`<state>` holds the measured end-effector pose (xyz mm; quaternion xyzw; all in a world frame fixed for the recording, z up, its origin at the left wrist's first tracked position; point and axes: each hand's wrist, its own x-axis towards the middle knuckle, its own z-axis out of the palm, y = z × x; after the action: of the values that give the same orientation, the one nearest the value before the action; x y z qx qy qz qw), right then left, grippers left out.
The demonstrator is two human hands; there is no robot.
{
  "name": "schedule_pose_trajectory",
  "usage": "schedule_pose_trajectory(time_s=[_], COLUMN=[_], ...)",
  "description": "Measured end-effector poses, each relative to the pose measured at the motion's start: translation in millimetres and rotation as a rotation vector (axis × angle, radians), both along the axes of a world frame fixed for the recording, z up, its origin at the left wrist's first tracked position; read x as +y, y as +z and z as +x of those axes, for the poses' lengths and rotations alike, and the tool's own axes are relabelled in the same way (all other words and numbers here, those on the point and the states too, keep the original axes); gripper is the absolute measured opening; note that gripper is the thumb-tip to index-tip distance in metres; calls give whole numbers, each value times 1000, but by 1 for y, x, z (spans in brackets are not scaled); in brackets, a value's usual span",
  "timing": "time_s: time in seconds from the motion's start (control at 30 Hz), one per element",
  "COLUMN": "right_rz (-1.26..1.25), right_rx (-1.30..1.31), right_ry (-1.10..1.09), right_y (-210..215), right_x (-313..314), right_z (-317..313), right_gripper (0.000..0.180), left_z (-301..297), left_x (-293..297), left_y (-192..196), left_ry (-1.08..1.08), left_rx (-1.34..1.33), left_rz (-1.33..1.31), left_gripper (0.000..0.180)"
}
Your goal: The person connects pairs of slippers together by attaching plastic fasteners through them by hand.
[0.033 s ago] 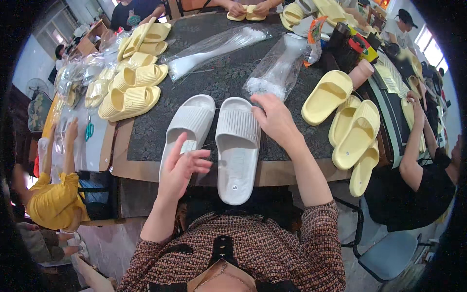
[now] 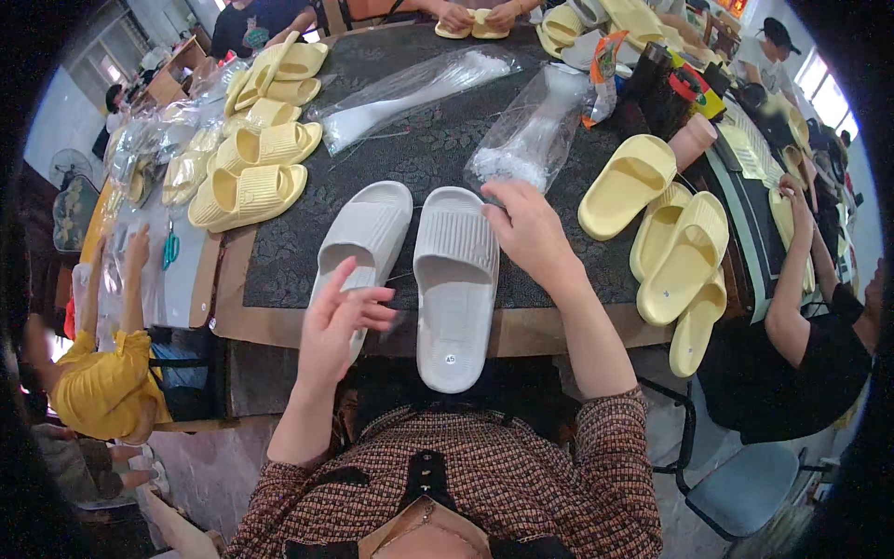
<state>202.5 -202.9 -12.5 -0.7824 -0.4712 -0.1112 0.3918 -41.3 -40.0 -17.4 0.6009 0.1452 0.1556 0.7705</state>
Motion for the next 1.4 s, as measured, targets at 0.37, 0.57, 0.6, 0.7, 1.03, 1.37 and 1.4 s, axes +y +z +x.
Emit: schedule_pose_trajectory(time_s=[0.37,0.57,0.6,0.7,1.03,1.37,1.4], right_rz=[-299,-272,-265,-349,-120,-112,-185], right_rx=[228,-77,-105,-184,-294,-468,-428], right_ry=[425,184,132,98,-121,-779,-885], right_y=[2,-15,-24,-34,3,75,86], right_x=[0,18,22,25,-32,-210,-224], right_z=[-76,-93,-92,-85,-72,64,77], right_gripper=[41,38,32,19,8,18,22], left_z=[-2,-3,-5,-5,-8,-5,-5], left_x=[42,28,28,30,45,47,47], left_y=[-22,-32,-32,-31,-36,-47,-45], left_ry=[296,156,131,146,251,295,277], left_rx=[226,163,151,171,163,210,194], left_rz=[842,610,611,489,392,565,620], left_gripper=[25,17,17,14,16,12,12])
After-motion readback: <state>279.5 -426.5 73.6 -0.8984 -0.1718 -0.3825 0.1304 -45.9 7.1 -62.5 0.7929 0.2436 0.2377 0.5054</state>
